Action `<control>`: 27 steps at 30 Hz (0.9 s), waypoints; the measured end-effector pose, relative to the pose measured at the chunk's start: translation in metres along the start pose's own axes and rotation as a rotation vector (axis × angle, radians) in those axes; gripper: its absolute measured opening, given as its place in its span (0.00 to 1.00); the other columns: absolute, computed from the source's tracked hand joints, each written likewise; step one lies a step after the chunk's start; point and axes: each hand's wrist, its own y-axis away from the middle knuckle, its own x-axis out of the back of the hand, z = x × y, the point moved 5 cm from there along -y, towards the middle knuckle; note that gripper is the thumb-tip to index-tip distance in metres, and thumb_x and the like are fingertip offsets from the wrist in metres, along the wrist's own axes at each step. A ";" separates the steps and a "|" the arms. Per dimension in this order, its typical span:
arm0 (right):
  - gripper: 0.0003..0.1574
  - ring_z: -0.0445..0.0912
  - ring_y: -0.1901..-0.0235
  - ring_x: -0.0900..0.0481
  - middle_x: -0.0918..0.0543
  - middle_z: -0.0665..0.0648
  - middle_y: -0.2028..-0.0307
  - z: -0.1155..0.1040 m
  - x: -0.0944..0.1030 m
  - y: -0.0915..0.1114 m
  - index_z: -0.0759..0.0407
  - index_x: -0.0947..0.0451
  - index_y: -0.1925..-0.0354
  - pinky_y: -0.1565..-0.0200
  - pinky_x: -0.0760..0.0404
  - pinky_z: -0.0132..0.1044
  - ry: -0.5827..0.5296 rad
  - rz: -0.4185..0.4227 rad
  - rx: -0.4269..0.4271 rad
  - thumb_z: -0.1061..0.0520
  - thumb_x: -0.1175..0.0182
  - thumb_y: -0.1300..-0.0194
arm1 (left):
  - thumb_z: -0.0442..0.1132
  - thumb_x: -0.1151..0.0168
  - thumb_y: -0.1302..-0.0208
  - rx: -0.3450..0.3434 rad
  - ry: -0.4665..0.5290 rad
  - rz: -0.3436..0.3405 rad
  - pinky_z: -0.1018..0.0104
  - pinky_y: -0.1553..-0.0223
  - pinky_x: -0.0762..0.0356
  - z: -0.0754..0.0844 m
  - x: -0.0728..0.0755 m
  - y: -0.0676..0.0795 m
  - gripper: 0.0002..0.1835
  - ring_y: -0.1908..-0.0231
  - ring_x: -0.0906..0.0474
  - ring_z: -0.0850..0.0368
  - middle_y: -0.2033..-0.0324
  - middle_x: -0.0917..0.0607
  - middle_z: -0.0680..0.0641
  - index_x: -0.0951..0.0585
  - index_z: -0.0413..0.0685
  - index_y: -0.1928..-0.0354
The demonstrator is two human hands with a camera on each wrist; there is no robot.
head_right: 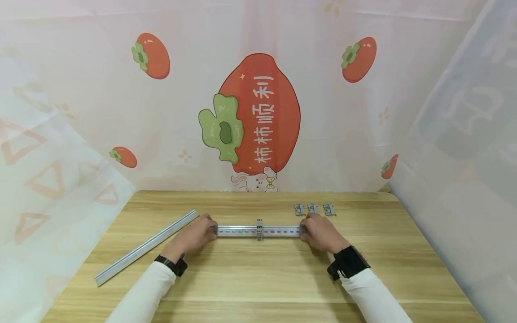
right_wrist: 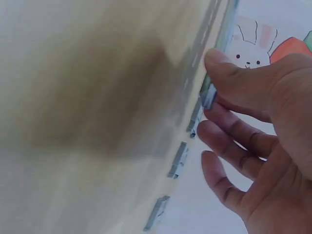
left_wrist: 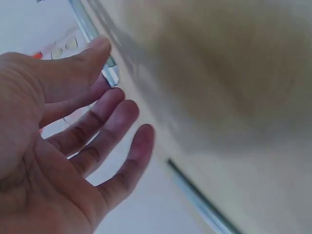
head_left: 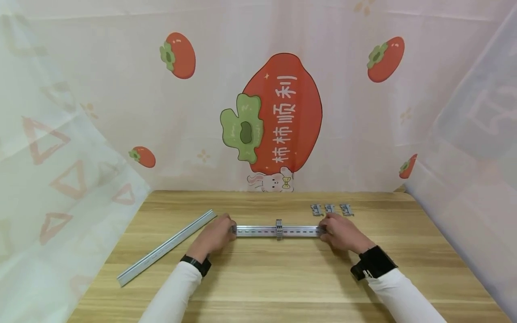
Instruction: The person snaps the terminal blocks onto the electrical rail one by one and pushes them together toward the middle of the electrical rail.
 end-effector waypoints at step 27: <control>0.16 0.53 0.60 0.22 0.17 0.58 0.59 0.015 -0.002 -0.026 0.64 0.13 0.54 0.56 0.24 0.51 0.047 -0.009 -0.030 0.62 0.26 0.41 | 0.35 0.29 0.35 0.011 -0.039 -0.013 0.60 0.64 0.25 -0.014 -0.004 -0.035 0.06 0.68 0.28 0.57 0.69 0.24 0.52 0.14 0.50 0.70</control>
